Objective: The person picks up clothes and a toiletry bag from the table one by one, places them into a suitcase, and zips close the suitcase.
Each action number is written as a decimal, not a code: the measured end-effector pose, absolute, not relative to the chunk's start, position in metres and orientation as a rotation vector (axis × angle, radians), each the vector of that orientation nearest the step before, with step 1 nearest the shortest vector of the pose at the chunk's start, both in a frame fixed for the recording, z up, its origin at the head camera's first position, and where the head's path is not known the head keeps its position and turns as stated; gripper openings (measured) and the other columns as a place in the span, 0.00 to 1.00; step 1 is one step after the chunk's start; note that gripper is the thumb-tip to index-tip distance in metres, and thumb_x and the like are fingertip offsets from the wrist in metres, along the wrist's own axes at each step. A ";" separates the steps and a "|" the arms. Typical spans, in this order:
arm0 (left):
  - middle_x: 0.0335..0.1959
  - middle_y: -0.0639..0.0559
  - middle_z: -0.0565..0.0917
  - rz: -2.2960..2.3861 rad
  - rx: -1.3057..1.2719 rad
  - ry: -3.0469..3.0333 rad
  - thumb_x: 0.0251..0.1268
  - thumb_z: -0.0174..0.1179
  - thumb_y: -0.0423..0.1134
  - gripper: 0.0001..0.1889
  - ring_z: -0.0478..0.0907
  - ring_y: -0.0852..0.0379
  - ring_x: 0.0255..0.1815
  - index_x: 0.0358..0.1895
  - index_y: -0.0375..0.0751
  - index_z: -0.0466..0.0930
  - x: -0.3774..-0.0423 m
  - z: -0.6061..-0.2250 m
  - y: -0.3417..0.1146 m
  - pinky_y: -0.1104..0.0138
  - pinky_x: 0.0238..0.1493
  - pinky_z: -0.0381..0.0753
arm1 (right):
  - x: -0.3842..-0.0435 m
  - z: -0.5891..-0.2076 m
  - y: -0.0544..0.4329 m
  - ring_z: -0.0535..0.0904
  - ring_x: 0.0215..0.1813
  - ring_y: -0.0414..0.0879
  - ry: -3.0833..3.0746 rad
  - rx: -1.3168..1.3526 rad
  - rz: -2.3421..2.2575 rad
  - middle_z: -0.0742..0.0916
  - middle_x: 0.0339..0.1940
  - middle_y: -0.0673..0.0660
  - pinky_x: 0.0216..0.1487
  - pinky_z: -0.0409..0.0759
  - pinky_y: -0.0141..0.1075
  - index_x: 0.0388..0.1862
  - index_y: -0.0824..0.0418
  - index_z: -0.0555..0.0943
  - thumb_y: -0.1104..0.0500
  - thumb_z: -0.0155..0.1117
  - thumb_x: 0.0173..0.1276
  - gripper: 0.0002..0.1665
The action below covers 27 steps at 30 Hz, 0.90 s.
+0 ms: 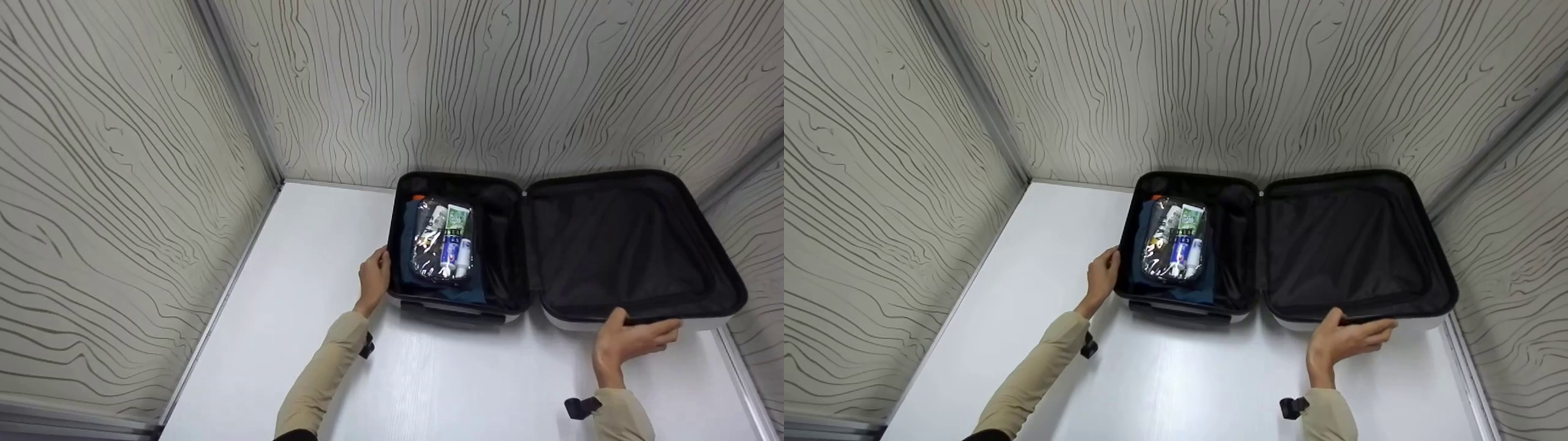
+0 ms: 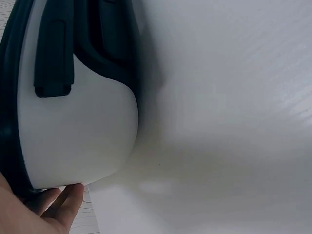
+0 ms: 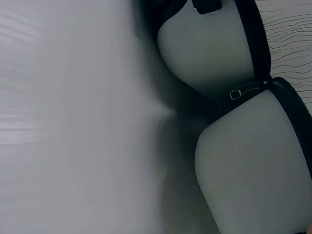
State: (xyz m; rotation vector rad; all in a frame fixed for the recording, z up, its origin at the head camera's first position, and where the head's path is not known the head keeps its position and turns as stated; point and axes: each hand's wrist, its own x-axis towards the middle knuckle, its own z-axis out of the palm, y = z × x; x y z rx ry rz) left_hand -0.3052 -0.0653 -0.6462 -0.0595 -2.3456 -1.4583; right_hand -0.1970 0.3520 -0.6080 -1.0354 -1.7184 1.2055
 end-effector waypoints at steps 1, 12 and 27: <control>0.48 0.37 0.85 -1.460 -0.058 -2.347 0.77 0.50 0.31 0.14 0.84 0.45 0.46 0.55 0.29 0.81 -0.305 -0.646 -0.065 0.56 0.46 0.83 | -0.197 -0.605 0.350 0.51 0.74 0.49 -1.710 -1.016 1.195 0.55 0.78 0.59 0.72 0.48 0.32 0.81 0.62 0.43 0.62 0.51 0.62 0.50; 0.48 0.36 0.85 -1.467 -0.077 -2.328 0.77 0.50 0.30 0.14 0.84 0.45 0.46 0.56 0.27 0.80 -0.303 -0.645 -0.064 0.56 0.46 0.83 | -0.202 -0.579 0.334 0.56 0.71 0.44 -1.621 -0.676 0.957 0.64 0.75 0.57 0.69 0.53 0.31 0.77 0.64 0.56 0.71 0.58 0.54 0.49; 0.47 0.37 0.86 -1.484 -0.050 -2.302 0.76 0.50 0.30 0.14 0.84 0.46 0.46 0.56 0.28 0.81 -0.304 -0.646 -0.063 0.53 0.47 0.81 | -0.205 -0.529 0.283 0.65 0.71 0.57 -1.475 -0.310 0.734 0.75 0.66 0.72 0.71 0.54 0.42 0.62 0.81 0.71 0.78 0.58 0.46 0.37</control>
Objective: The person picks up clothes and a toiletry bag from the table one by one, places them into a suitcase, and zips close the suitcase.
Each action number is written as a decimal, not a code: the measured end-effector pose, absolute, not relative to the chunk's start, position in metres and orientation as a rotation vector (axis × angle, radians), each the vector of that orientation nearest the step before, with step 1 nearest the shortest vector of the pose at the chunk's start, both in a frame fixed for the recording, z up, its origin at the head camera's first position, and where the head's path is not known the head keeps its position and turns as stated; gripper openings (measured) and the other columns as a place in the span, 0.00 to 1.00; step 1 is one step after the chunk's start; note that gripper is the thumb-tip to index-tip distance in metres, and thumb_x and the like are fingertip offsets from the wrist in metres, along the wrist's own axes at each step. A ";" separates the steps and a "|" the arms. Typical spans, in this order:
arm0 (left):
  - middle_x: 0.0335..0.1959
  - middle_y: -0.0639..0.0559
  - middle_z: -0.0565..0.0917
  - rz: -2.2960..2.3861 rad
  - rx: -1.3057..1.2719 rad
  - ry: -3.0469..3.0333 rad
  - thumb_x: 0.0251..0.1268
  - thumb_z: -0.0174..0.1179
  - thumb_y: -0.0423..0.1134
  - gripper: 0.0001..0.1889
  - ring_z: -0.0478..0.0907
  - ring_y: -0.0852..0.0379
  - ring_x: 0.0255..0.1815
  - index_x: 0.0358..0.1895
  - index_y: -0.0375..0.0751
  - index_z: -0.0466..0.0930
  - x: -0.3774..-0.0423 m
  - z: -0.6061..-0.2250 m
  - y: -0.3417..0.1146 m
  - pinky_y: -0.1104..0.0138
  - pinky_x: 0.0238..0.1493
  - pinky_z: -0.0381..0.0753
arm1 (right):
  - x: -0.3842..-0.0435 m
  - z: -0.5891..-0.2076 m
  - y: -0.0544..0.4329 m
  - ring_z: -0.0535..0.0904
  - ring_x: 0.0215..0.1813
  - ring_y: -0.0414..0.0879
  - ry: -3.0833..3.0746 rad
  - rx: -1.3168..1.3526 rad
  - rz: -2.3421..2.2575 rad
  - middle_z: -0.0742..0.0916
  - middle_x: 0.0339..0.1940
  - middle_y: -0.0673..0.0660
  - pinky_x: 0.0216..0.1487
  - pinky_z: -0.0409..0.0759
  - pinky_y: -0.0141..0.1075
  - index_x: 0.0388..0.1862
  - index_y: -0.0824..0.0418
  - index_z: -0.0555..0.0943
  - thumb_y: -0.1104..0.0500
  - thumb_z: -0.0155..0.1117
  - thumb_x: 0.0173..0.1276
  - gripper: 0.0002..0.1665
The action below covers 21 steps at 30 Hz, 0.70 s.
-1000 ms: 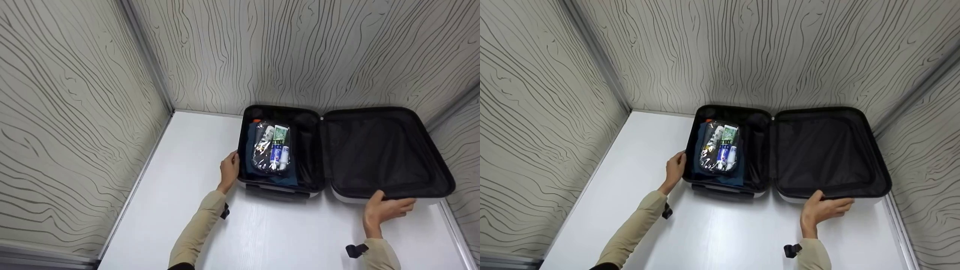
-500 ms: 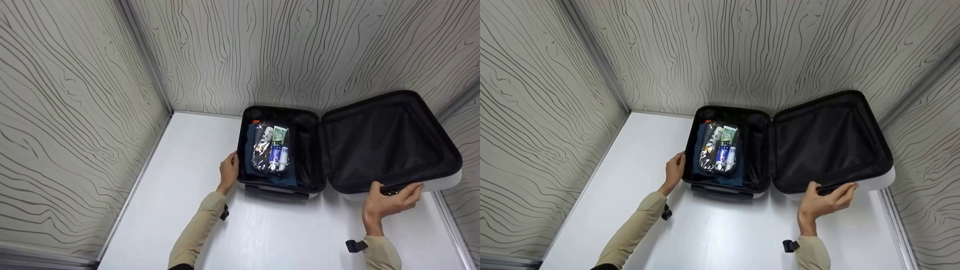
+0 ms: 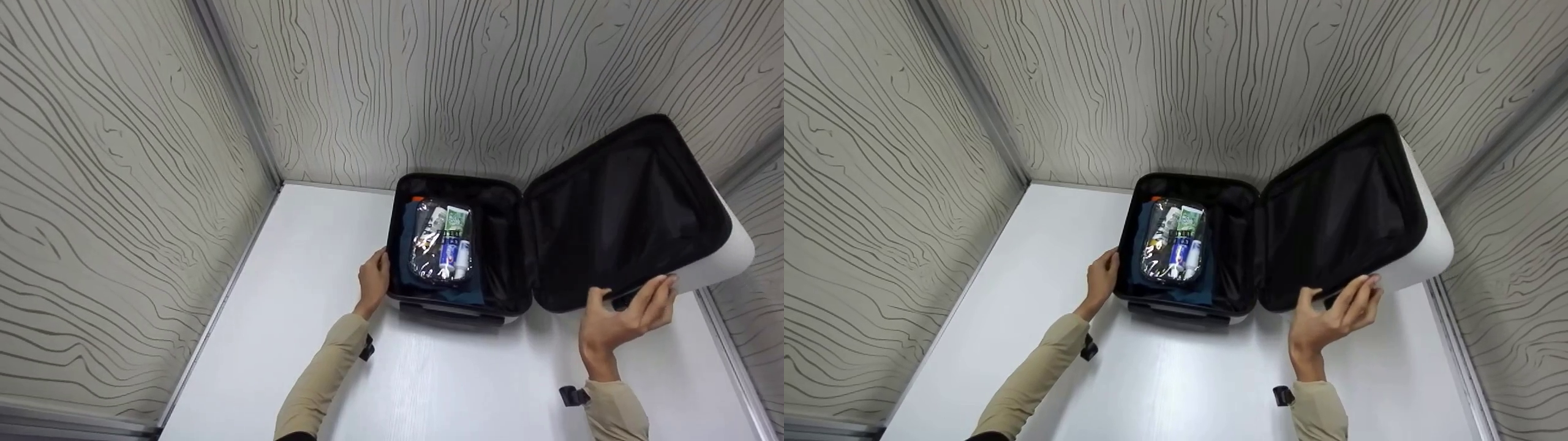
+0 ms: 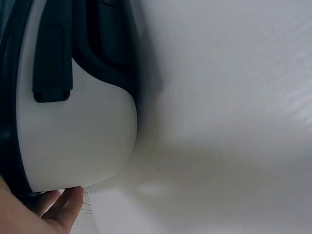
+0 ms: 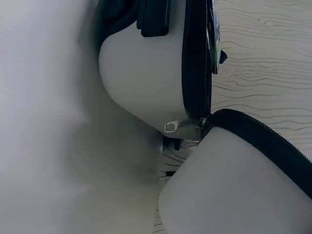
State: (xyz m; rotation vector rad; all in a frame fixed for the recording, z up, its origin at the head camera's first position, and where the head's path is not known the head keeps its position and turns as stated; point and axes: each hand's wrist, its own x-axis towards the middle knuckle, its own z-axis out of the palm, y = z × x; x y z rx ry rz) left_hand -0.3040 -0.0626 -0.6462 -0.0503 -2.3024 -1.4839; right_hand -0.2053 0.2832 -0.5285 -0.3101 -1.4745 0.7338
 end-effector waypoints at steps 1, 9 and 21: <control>0.46 0.38 0.86 -1.487 -0.043 -2.306 0.76 0.50 0.31 0.14 0.84 0.46 0.46 0.56 0.28 0.81 -0.304 -0.647 -0.062 0.53 0.47 0.81 | -0.206 -0.527 0.280 0.65 0.70 0.58 -1.471 -0.290 0.728 0.76 0.65 0.71 0.71 0.54 0.43 0.62 0.81 0.72 0.77 0.59 0.47 0.37; 0.47 0.38 0.86 -1.463 -0.008 -2.330 0.76 0.51 0.32 0.14 0.83 0.45 0.48 0.56 0.29 0.81 -0.305 -0.647 -0.063 0.54 0.49 0.81 | -0.212 -0.531 0.267 0.63 0.69 0.65 -1.447 -0.130 0.735 0.79 0.65 0.63 0.71 0.54 0.50 0.63 0.65 0.79 0.78 0.63 0.46 0.39; 0.47 0.39 0.86 -1.447 -0.026 -2.340 0.77 0.50 0.32 0.14 0.83 0.46 0.49 0.56 0.29 0.81 -0.304 -0.648 -0.062 0.54 0.49 0.81 | -0.224 -0.538 0.254 0.64 0.66 0.70 -1.406 -0.004 0.680 0.83 0.60 0.61 0.70 0.57 0.59 0.56 0.67 0.83 0.77 0.65 0.49 0.31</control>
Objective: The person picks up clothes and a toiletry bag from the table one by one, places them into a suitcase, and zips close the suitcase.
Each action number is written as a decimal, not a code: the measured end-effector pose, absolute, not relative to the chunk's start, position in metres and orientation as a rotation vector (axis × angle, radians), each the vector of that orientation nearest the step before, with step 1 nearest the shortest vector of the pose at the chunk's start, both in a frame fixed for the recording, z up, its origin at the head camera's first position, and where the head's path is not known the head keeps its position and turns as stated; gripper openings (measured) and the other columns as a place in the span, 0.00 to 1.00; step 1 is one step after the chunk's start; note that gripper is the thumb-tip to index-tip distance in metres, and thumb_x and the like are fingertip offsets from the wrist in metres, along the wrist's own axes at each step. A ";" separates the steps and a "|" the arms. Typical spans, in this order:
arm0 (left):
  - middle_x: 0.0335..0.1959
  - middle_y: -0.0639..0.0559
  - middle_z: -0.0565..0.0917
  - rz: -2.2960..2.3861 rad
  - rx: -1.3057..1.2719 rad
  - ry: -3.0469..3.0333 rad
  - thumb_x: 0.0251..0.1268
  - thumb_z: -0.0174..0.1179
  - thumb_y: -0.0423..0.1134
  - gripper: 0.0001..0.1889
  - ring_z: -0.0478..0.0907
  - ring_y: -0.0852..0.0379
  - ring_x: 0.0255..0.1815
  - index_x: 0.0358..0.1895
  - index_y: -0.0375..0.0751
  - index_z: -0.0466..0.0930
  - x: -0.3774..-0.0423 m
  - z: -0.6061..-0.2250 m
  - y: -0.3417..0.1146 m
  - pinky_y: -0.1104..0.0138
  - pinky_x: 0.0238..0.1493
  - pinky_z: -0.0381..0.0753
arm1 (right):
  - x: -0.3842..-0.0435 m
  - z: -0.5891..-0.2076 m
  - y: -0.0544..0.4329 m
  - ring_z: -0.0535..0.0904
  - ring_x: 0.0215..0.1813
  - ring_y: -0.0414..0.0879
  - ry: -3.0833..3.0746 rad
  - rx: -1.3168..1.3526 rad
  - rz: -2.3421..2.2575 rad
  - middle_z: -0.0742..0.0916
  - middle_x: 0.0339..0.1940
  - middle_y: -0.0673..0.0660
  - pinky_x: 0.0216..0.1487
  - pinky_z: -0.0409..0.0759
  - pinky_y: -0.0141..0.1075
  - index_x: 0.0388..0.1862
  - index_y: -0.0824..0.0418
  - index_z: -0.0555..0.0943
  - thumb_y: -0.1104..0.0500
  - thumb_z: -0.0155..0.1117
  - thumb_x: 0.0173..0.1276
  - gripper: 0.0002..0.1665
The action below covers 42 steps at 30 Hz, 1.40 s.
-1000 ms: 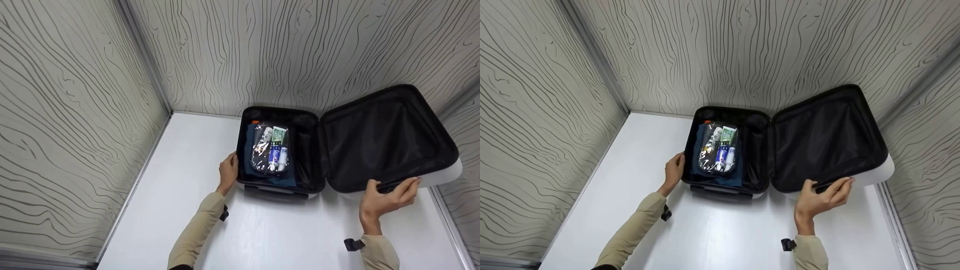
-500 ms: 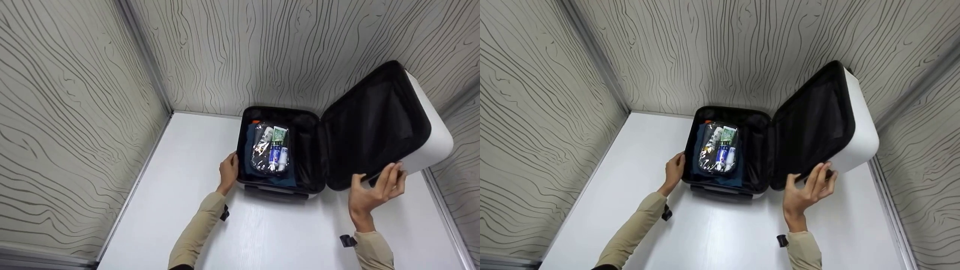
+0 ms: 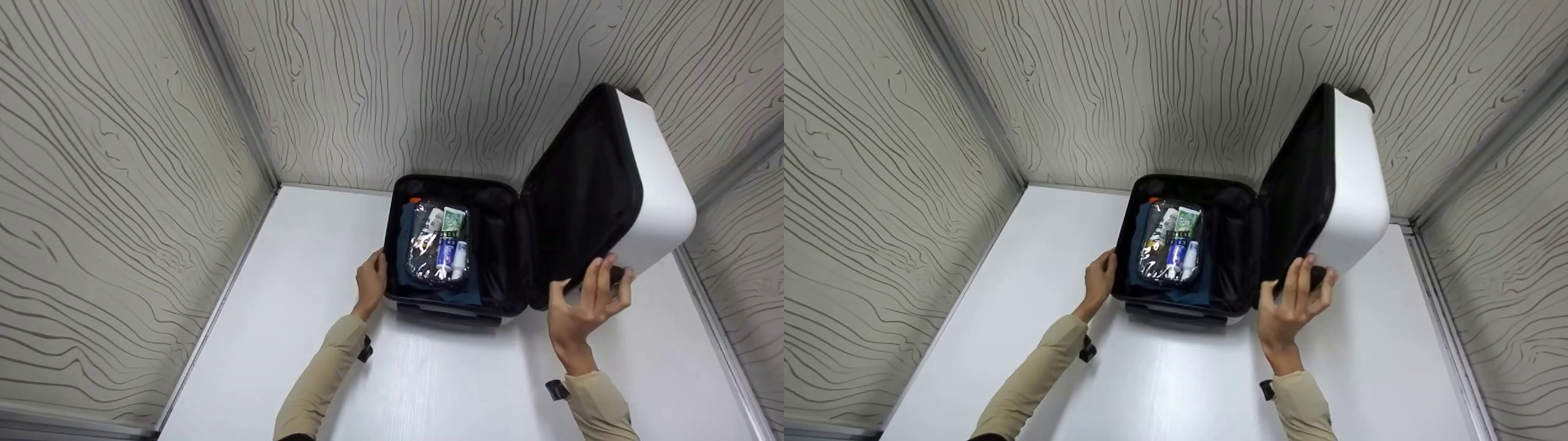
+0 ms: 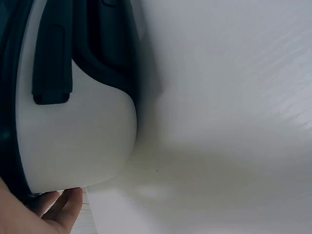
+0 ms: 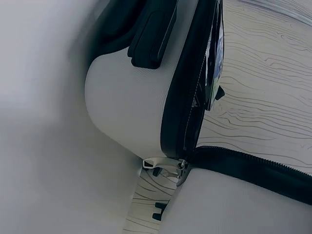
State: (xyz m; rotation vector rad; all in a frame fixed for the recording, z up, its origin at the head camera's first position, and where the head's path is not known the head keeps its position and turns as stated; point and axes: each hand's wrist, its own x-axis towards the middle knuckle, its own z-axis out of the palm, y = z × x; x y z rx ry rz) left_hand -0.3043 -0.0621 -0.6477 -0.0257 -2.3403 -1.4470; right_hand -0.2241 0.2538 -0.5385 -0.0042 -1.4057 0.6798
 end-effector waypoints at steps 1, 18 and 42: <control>0.48 0.39 0.86 -1.450 -0.024 -2.342 0.77 0.50 0.32 0.15 0.83 0.46 0.49 0.56 0.29 0.81 -0.304 -0.648 -0.062 0.54 0.49 0.81 | -0.225 -0.538 0.252 0.65 0.66 0.70 -1.403 0.007 0.680 0.83 0.60 0.61 0.70 0.57 0.60 0.56 0.67 0.83 0.77 0.65 0.49 0.31; 0.49 0.39 0.85 -1.476 0.013 -2.334 0.78 0.50 0.34 0.15 0.83 0.47 0.49 0.57 0.32 0.81 -0.305 -0.648 -0.060 0.55 0.49 0.81 | -0.223 -0.530 0.230 0.66 0.68 0.61 -1.421 0.192 0.603 0.84 0.58 0.58 0.67 0.56 0.67 0.57 0.63 0.84 0.82 0.58 0.46 0.37; 0.46 0.32 0.84 -1.330 0.035 -2.369 0.80 0.43 0.32 0.15 0.82 0.37 0.46 0.55 0.27 0.76 -0.305 -0.651 -0.054 0.48 0.48 0.79 | -0.226 -0.544 0.223 0.66 0.69 0.64 -1.479 0.328 0.524 0.84 0.57 0.62 0.69 0.56 0.64 0.54 0.68 0.84 0.80 0.62 0.47 0.31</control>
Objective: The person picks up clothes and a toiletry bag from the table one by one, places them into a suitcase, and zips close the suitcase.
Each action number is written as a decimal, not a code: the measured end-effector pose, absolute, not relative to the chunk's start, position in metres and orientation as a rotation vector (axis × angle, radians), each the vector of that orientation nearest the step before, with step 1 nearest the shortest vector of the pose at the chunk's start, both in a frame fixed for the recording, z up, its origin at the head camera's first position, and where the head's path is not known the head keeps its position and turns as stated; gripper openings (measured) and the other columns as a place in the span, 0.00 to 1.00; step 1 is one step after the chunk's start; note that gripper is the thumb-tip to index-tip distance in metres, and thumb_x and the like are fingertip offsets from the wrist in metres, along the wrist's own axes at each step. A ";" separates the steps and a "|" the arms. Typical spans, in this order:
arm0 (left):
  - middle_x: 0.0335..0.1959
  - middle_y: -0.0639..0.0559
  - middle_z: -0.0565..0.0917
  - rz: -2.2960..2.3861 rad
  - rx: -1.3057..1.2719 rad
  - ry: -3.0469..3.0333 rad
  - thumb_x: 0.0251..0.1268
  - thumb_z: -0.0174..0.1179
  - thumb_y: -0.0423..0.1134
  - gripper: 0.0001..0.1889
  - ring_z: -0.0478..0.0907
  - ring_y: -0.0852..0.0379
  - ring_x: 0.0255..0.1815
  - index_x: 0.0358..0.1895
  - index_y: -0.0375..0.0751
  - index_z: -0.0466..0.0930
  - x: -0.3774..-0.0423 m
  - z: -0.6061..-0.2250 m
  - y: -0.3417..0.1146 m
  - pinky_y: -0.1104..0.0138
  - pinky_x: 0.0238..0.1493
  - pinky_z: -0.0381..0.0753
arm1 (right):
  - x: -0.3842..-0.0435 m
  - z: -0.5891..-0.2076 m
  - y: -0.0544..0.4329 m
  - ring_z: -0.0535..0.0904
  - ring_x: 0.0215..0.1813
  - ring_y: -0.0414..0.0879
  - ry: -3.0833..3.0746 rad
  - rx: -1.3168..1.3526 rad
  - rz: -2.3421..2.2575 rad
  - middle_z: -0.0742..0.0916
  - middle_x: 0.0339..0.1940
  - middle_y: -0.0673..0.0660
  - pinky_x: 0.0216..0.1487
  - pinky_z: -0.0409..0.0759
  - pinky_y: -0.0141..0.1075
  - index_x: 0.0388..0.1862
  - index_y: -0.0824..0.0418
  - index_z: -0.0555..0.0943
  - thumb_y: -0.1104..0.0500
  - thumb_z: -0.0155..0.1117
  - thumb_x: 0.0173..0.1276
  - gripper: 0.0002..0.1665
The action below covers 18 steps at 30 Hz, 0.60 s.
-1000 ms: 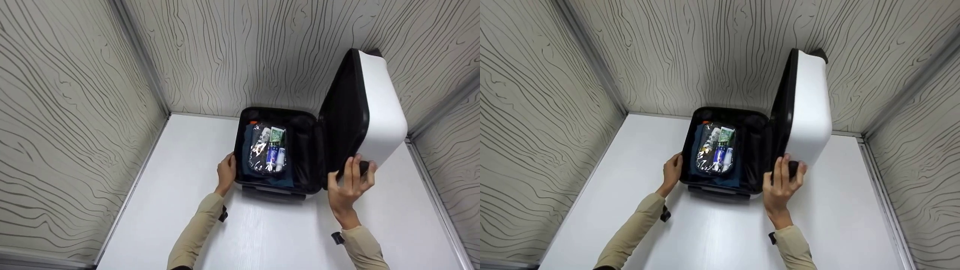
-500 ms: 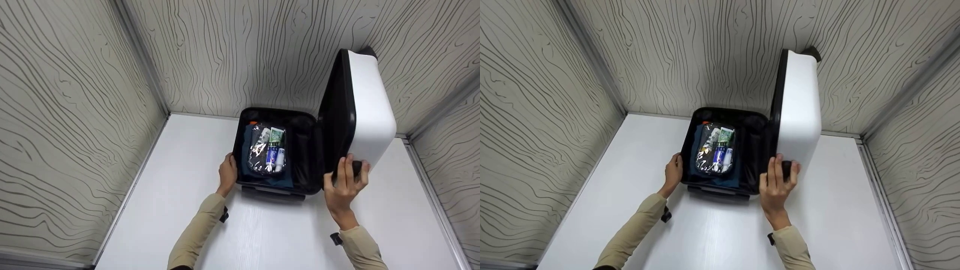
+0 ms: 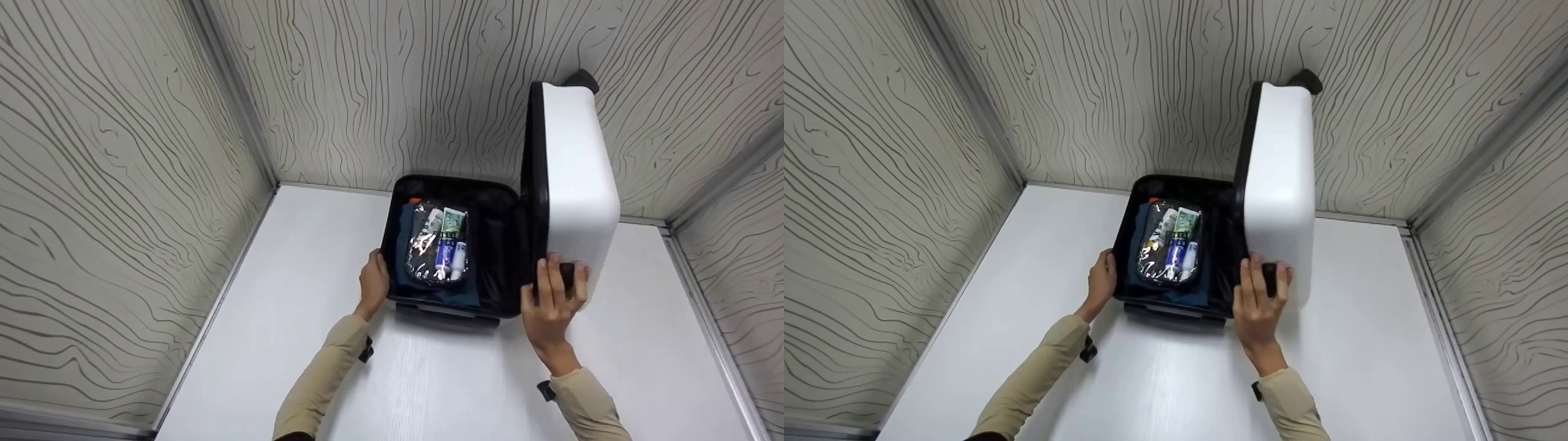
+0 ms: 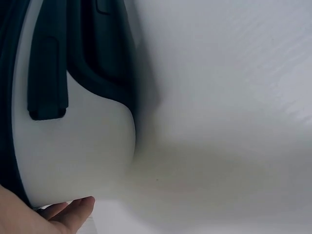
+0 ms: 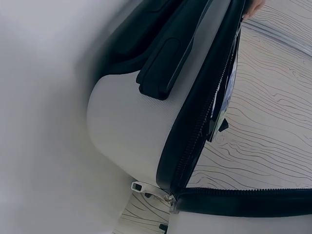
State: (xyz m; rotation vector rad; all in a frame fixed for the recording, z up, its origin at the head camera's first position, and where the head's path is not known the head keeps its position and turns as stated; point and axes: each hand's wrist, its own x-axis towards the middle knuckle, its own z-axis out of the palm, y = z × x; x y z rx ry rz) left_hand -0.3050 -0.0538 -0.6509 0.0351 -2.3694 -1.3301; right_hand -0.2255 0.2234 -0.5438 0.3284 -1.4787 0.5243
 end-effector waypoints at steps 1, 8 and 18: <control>0.47 0.32 0.84 -1.338 0.033 -2.370 0.80 0.43 0.33 0.15 0.82 0.37 0.47 0.55 0.27 0.76 -0.305 -0.651 -0.054 0.48 0.49 0.79 | -0.225 -0.545 0.223 0.66 0.69 0.64 -1.485 0.340 0.518 0.84 0.57 0.62 0.69 0.56 0.63 0.54 0.68 0.84 0.79 0.62 0.48 0.31; 0.46 0.33 0.84 -1.346 0.031 -2.372 0.80 0.43 0.33 0.15 0.83 0.37 0.45 0.55 0.29 0.76 -0.303 -0.651 -0.056 0.48 0.47 0.79 | -0.222 -0.549 0.220 0.66 0.67 0.63 -1.512 0.404 0.486 0.83 0.57 0.62 0.69 0.57 0.63 0.52 0.68 0.83 0.78 0.61 0.51 0.26; 0.48 0.34 0.84 -1.400 0.002 -2.387 0.81 0.42 0.34 0.16 0.82 0.40 0.49 0.56 0.28 0.76 -0.304 -0.653 -0.058 0.50 0.50 0.80 | -0.223 -0.545 0.219 0.70 0.64 0.62 -1.537 0.462 0.424 0.81 0.57 0.64 0.68 0.63 0.59 0.50 0.70 0.83 0.67 0.65 0.65 0.15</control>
